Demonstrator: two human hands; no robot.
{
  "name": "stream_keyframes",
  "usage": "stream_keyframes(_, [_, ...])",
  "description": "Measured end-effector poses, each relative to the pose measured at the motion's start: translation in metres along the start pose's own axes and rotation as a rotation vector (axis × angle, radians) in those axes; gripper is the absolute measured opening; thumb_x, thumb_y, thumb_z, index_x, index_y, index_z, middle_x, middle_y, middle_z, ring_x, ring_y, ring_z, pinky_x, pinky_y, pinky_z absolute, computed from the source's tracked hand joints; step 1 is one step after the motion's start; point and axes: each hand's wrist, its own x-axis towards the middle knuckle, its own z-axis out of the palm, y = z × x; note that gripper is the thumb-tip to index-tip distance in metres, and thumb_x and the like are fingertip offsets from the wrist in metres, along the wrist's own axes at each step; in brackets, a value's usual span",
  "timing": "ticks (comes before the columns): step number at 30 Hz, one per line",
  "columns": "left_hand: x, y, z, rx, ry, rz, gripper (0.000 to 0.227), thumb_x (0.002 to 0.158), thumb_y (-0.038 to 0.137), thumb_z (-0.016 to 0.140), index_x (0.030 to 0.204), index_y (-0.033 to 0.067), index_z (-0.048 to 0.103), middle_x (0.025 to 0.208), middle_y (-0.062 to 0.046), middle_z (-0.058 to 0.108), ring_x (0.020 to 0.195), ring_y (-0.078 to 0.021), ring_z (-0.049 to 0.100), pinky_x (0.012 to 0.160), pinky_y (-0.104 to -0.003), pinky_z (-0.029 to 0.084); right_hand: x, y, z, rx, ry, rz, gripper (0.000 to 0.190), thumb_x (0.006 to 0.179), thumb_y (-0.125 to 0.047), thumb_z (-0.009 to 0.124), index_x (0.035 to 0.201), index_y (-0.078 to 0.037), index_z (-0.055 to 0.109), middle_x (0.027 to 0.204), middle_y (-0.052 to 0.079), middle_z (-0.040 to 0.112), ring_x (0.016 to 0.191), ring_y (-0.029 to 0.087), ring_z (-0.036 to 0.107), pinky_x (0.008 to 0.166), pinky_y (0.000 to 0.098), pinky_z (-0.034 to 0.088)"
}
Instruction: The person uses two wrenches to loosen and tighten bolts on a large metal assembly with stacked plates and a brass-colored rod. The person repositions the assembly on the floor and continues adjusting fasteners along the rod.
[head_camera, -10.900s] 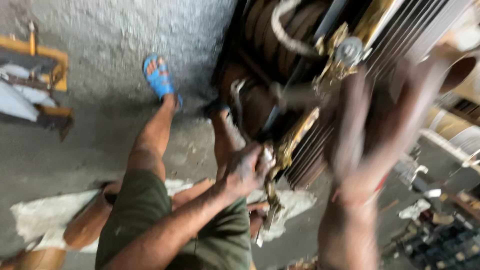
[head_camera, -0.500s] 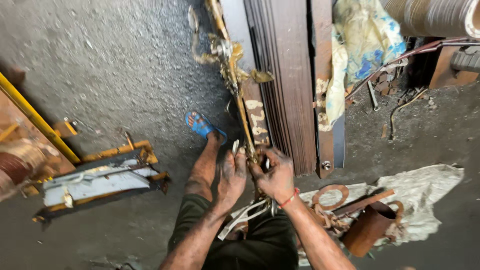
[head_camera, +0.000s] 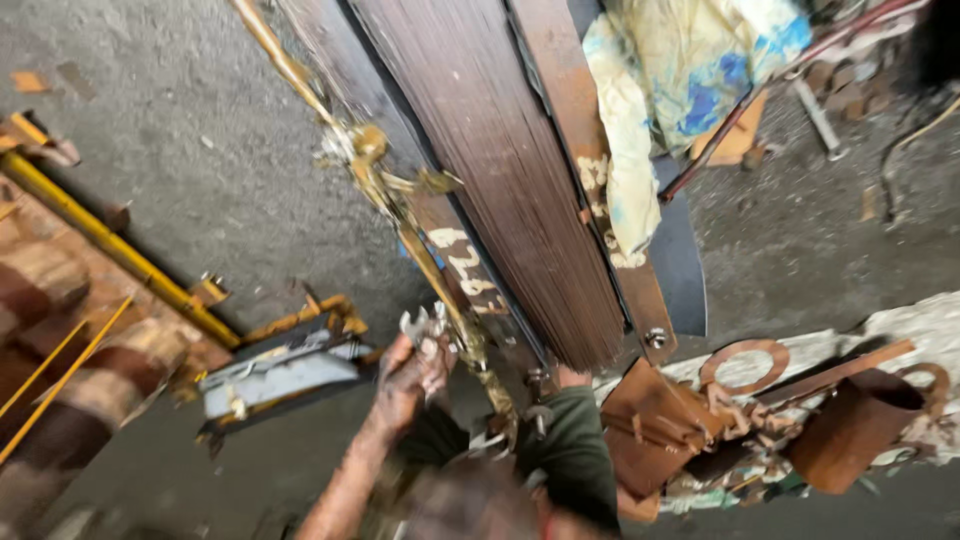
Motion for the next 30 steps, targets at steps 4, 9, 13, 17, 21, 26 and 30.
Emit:
stream_keyframes(4, [-0.008,-0.006,0.005,0.195,0.144,-0.023,0.035,0.093,0.020,0.071,0.124,0.0095,0.061,0.082,0.006,0.058,0.063,-0.0052,0.047,0.052,-0.024,0.039,-0.056,0.024,-0.059,-0.187,-0.109,0.168,0.023,0.077,-0.023,0.080,0.097,-0.013,0.075,0.106,0.013,0.074,0.082,0.035,0.075,0.070,0.0451,0.060])
stream_keyframes(9, [-0.008,-0.002,0.020,0.349,0.208,0.066,0.028,0.097,0.014,0.076,0.118,0.0033,0.061,0.085,0.001,0.060,0.067,-0.0072,0.050,0.056,-0.024,0.041,-0.091,0.068,-0.105,-0.382,-0.242,0.327,0.030,0.076,-0.031,0.080,0.102,-0.017,0.077,0.117,0.014,0.073,0.084,0.037,0.075,0.073,0.0491,0.062])
stream_keyframes(13, [-0.010,-0.002,0.033,0.504,0.236,0.237,0.028,0.100,0.012,0.071,0.125,0.0046,0.062,0.100,0.002,0.065,0.085,-0.0056,0.055,0.074,-0.022,0.047,-0.081,0.067,-0.102,-0.143,-0.047,0.140,0.036,0.079,-0.028,0.076,0.114,-0.018,0.075,0.108,0.013,0.074,0.081,0.037,0.077,0.068,0.0464,0.062])
stream_keyframes(17, [-0.008,0.011,0.052,0.533,0.345,0.291,0.029,0.092,0.013,0.075,0.118,0.0064,0.065,0.097,0.004,0.067,0.085,-0.0049,0.059,0.077,-0.022,0.053,-0.032,0.014,-0.053,0.085,-0.107,-0.008,0.041,0.091,-0.026,0.071,0.128,-0.009,0.063,0.101,0.017,0.073,0.082,0.036,0.075,0.071,0.0469,0.060])
stream_keyframes(21, [-0.001,0.026,0.068,0.703,0.387,0.279,0.020,0.092,0.013,0.079,0.104,0.0037,0.066,0.089,0.002,0.069,0.079,-0.0057,0.060,0.071,-0.022,0.052,0.028,-0.011,-0.001,0.017,-0.296,0.073,0.068,0.089,-0.022,0.073,0.151,-0.006,0.049,0.109,0.023,0.072,0.084,0.044,0.069,0.075,0.0550,0.051])
stream_keyframes(26, [0.004,0.045,0.070,0.753,0.356,0.354,0.015,0.093,0.011,0.079,0.097,0.0038,0.066,0.085,0.003,0.066,0.076,-0.0053,0.056,0.068,-0.022,0.049,0.038,-0.001,0.025,0.070,-0.089,0.027,0.052,0.075,-0.010,0.073,0.127,-0.010,0.068,0.110,0.023,0.073,0.092,0.040,0.072,0.084,0.0491,0.057])
stream_keyframes(30, [0.009,0.064,0.052,0.651,0.315,0.382,0.015,0.096,0.014,0.076,0.101,0.0045,0.066,0.087,0.004,0.066,0.079,-0.0053,0.056,0.070,-0.021,0.048,0.035,0.011,0.030,0.076,-0.158,-0.033,0.034,0.089,-0.013,0.070,0.122,-0.013,0.073,0.101,0.019,0.075,0.094,0.033,0.074,0.089,0.0445,0.059])
